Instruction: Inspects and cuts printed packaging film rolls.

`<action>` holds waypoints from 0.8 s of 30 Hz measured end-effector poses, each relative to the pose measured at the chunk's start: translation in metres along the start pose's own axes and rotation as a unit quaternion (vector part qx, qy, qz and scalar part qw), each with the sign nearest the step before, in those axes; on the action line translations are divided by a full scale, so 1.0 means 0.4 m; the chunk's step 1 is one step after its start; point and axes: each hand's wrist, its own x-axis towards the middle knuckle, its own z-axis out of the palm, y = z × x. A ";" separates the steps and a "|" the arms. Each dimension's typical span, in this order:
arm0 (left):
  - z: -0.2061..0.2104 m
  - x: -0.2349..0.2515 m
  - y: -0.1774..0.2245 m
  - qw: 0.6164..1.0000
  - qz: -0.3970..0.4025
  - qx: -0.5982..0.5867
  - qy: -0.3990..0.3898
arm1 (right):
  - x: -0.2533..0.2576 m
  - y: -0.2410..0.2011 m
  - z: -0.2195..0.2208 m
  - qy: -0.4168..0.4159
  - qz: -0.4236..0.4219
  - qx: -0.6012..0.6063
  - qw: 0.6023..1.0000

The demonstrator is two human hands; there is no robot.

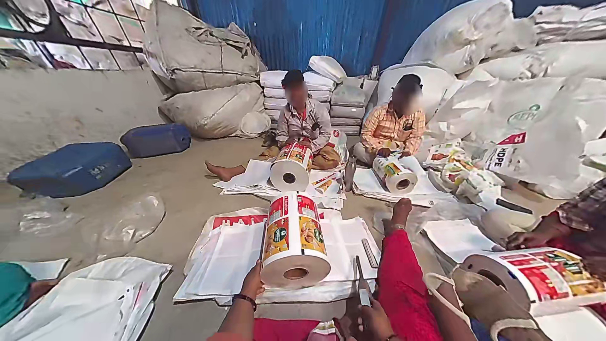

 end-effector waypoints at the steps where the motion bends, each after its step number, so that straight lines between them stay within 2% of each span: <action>1: 0.002 -0.003 -0.006 1.000 -0.008 -0.001 0.004 | 0.023 0.014 -0.001 0.003 -0.001 0.011 1.000; 6: 0.011 -0.051 -0.002 0.999 -0.037 -0.026 0.021 | 0.095 0.029 0.003 -0.026 -0.016 0.026 0.999; 10: 0.027 -0.073 -0.014 0.998 -0.041 -0.026 0.033 | 0.079 0.022 -0.005 -0.033 0.018 0.071 0.997; 15: 0.039 -0.100 -0.028 0.999 -0.014 -0.015 0.040 | 0.057 0.010 -0.022 -0.071 -0.008 0.079 0.994; 18: 0.039 -0.118 -0.037 0.998 0.031 0.015 0.052 | 0.061 0.013 -0.034 -0.061 -0.046 0.022 0.997; 20: 0.032 -0.114 -0.044 0.999 0.020 0.001 0.032 | 0.058 0.006 -0.056 -0.062 -0.061 -0.024 0.996; 24: 0.012 -0.083 -0.049 1.000 0.005 -0.002 0.017 | 0.044 -0.014 -0.064 -0.052 -0.086 -0.040 0.994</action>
